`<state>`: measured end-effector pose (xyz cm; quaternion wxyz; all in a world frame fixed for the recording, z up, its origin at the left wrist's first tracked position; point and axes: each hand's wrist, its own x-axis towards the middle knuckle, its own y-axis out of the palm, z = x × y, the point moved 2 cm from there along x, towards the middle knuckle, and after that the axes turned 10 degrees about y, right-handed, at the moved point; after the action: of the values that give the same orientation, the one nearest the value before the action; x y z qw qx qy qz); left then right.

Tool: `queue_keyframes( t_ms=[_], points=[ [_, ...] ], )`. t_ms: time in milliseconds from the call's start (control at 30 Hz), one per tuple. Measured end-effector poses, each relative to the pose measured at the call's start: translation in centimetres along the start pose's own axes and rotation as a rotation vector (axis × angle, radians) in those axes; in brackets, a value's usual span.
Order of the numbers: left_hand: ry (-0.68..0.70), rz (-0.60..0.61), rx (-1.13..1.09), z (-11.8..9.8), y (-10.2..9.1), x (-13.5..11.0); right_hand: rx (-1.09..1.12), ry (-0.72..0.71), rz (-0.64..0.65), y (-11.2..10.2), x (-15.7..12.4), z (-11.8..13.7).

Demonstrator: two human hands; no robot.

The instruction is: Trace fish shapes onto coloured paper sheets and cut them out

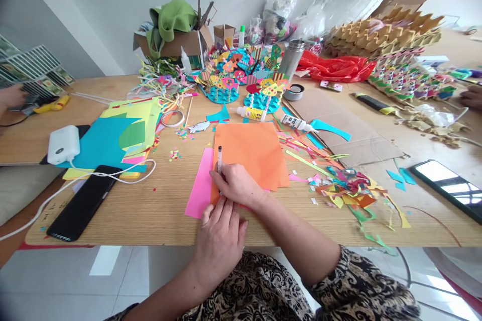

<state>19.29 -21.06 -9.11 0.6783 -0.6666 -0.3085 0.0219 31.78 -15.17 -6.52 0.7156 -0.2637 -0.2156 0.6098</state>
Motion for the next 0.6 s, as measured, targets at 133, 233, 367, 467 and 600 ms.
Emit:
queue_keyframes(
  t_ms=[133, 233, 367, 467, 600],
  points=[
    [-0.001, -0.012, 0.002, 0.01, -0.06, 0.04, 0.000, -0.008, 0.006, 0.03, -0.01, 0.26],
    [-0.003, -0.001, 0.002, 0.00, -0.04, 0.03, -0.004, -0.011, 0.011, -0.01, -0.04, 0.41],
    [-0.006, 0.007, -0.005, 0.00, 0.00, 0.01, -0.005, -0.014, 0.015, -0.06, -0.09, 0.43],
    [-0.005, 0.000, -0.009, 0.00, -0.03, 0.04, -0.016, -0.016, 0.022, -0.06, -0.14, 0.43],
    [-0.010, 0.007, -0.036, -0.02, -0.05, 0.11, -0.036, -0.031, 0.034, -0.04, -0.29, 0.54]
  ],
)
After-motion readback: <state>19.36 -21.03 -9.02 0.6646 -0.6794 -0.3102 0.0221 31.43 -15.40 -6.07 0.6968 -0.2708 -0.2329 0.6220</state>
